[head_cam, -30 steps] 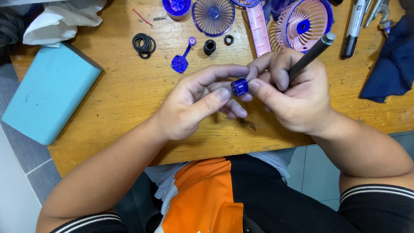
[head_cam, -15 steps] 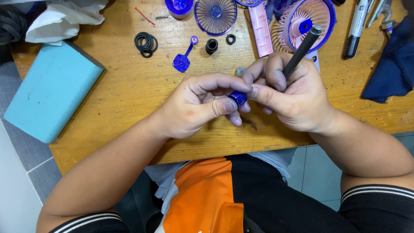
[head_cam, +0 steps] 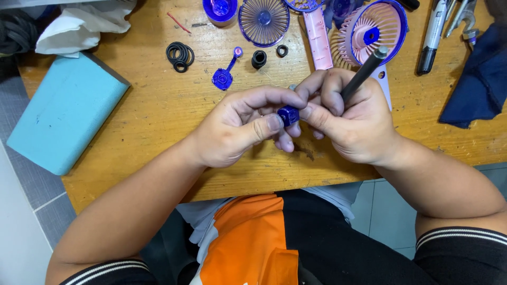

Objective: Assembling small handheld fans, including placing O-rings with tweezers and joining housing components.

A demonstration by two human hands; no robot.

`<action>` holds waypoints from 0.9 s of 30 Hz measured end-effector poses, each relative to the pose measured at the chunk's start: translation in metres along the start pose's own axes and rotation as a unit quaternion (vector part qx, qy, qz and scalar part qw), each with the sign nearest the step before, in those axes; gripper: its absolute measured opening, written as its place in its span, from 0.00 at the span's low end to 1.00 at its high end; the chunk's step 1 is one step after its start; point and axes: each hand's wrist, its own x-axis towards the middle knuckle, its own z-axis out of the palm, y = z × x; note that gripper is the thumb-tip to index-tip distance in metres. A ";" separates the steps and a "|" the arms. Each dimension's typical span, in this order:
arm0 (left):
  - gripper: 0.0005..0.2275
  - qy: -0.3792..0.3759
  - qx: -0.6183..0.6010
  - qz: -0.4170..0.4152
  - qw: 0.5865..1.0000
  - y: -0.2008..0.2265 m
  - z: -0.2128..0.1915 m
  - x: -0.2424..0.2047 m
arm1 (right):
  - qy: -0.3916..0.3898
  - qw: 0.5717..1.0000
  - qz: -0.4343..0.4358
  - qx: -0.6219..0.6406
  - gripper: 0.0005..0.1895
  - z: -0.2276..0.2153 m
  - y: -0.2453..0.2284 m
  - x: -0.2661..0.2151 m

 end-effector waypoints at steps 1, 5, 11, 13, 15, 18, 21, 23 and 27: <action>0.18 -0.001 0.001 0.001 1.000 0.002 0.000 0.000 | 0.000 1.000 -0.002 -0.001 0.22 0.001 -0.001 0.000; 0.17 -0.021 0.023 0.006 1.000 0.009 0.001 0.000 | 0.003 0.997 -0.038 -0.071 0.21 0.003 -0.003 0.000; 0.16 -0.005 0.040 0.011 0.999 0.005 0.004 0.000 | 0.006 0.998 -0.036 -0.048 0.21 0.000 0.000 -0.001; 0.18 0.007 0.039 0.011 0.999 -0.001 0.004 -0.002 | 0.005 0.998 -0.039 -0.043 0.21 0.002 0.001 -0.003; 0.17 0.021 0.046 0.019 0.999 -0.002 0.003 0.000 | 0.008 0.999 -0.032 -0.023 0.21 0.002 -0.001 0.000; 0.17 0.033 0.055 0.026 0.998 -0.005 0.003 0.001 | -0.010 0.997 -0.059 -0.039 0.18 0.001 0.002 0.000; 0.14 0.039 0.041 0.099 0.993 -0.022 -0.003 0.008 | 0.055 0.994 -0.095 -0.009 0.27 0.005 0.013 0.006; 0.15 0.044 0.015 0.102 0.994 -0.020 0.001 0.008 | 0.053 0.994 -0.095 0.001 0.27 0.005 0.013 0.008; 0.18 0.050 0.024 0.105 0.993 -0.021 0.001 0.008 | 0.044 0.994 -0.099 0.010 0.28 0.003 0.014 0.010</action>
